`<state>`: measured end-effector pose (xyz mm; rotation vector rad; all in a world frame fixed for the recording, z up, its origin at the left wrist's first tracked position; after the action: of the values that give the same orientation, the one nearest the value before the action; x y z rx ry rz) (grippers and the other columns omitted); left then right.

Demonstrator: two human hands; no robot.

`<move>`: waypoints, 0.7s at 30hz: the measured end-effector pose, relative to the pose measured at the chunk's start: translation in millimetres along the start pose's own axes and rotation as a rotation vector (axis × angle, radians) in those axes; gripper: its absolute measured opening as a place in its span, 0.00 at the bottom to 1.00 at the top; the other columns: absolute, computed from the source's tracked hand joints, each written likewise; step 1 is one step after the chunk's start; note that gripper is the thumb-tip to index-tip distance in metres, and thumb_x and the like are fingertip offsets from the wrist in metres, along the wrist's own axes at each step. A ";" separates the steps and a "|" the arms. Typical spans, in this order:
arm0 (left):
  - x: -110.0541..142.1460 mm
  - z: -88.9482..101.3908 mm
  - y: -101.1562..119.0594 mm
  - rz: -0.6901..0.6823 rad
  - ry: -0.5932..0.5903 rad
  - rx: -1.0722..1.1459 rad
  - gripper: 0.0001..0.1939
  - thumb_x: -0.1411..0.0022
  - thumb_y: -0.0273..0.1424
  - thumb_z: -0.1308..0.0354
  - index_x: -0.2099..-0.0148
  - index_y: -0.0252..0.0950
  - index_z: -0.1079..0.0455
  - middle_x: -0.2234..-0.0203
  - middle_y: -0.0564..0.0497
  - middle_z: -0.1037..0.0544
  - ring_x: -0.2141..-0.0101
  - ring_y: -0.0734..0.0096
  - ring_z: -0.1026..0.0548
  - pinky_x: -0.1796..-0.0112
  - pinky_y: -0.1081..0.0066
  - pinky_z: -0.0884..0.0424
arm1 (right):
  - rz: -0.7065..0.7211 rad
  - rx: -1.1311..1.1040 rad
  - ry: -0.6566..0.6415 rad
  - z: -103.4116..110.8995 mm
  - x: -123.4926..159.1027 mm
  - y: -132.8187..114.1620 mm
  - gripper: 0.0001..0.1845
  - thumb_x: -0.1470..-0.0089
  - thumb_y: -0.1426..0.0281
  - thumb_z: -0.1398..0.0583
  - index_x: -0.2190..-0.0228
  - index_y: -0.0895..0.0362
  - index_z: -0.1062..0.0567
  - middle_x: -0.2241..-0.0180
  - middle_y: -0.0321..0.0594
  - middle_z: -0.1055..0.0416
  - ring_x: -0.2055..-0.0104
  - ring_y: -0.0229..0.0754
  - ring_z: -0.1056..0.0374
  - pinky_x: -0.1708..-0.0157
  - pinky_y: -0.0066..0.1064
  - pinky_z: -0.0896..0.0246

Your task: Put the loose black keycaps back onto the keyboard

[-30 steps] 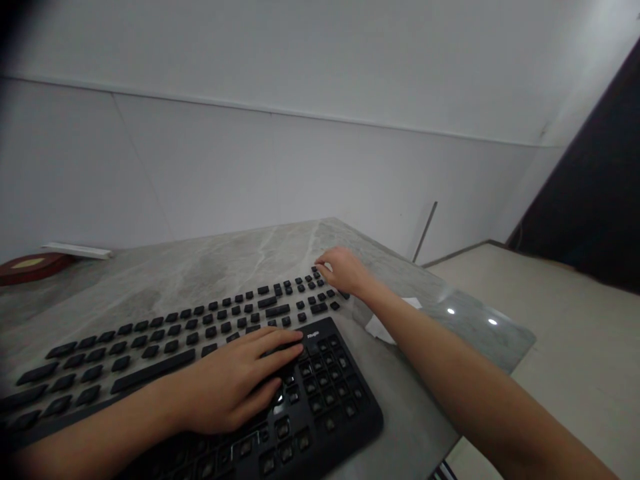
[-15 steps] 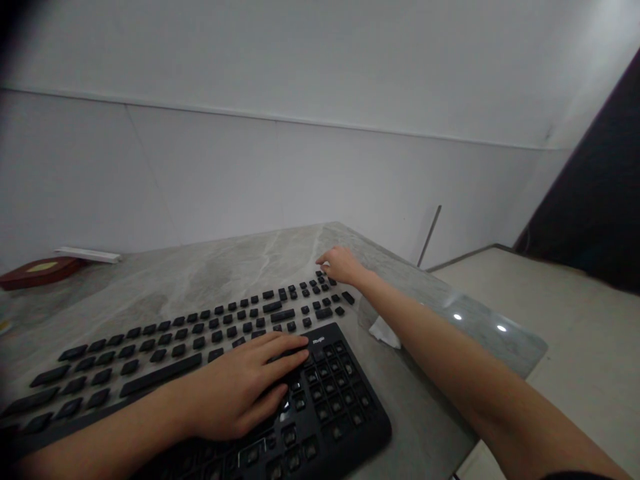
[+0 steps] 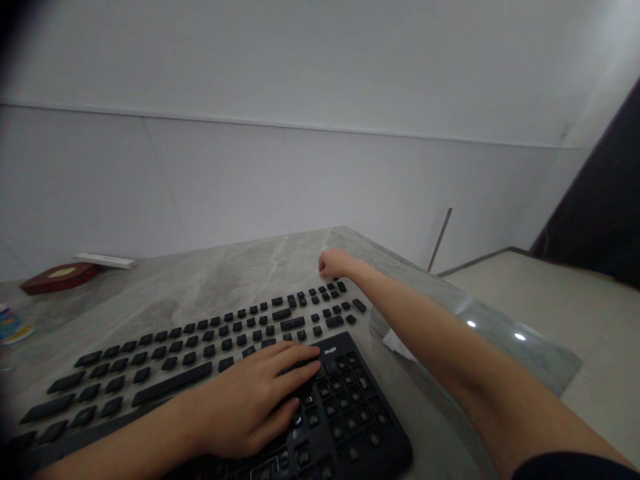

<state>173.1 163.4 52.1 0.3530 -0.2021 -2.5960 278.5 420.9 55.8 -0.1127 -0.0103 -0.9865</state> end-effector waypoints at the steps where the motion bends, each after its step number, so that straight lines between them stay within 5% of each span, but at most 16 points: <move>1: 0.0 -0.4 0.3 0.000 -0.006 0.000 0.25 0.34 0.27 0.49 0.35 0.29 0.39 0.39 0.39 0.35 0.41 0.54 0.34 0.40 0.58 0.36 | 0.011 -0.027 0.017 5.0 4.5 -5.2 0.11 0.37 0.65 0.40 0.58 0.60 0.25 0.56 0.43 0.26 0.55 0.43 0.29 0.53 0.42 0.32; 6: -1.0 0.7 0.5 0.002 0.004 0.006 0.25 0.34 0.27 0.49 0.36 0.29 0.39 0.39 0.39 0.34 0.42 0.54 0.34 0.41 0.58 0.35 | 0.162 -0.226 -0.015 18.2 67.5 -42.6 0.09 0.42 0.70 0.38 0.61 0.58 0.19 0.64 0.39 0.21 0.62 0.38 0.27 0.60 0.27 0.35; 12: -0.9 -1.8 0.1 -0.023 0.001 -0.006 0.23 0.33 0.27 0.51 0.37 0.29 0.38 0.40 0.38 0.34 0.42 0.54 0.33 0.41 0.57 0.35 | 0.325 -0.582 -0.314 -9.7 158.0 -70.2 0.12 0.46 0.65 0.36 0.63 0.58 0.18 0.70 0.37 0.23 0.70 0.37 0.31 0.67 0.27 0.38; 21: 0.8 -1.2 0.1 -0.017 0.005 -0.006 0.24 0.33 0.26 0.50 0.36 0.30 0.39 0.39 0.38 0.34 0.42 0.53 0.33 0.42 0.55 0.34 | 0.236 -0.625 -0.328 -21.7 157.5 -63.7 0.08 0.51 0.69 0.35 0.68 0.60 0.19 0.73 0.37 0.25 0.72 0.36 0.33 0.70 0.26 0.40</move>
<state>172.8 162.8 50.8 0.3609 -0.1906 -2.6117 311.5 252.9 49.5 -0.8306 0.0106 -0.6984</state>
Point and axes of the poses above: each hand's wrist, its own x-axis away from the middle knuckle, its own z-axis out of the back of the hand, y = z × x, the point moved 7 cm from there along -x, towards the middle knuckle
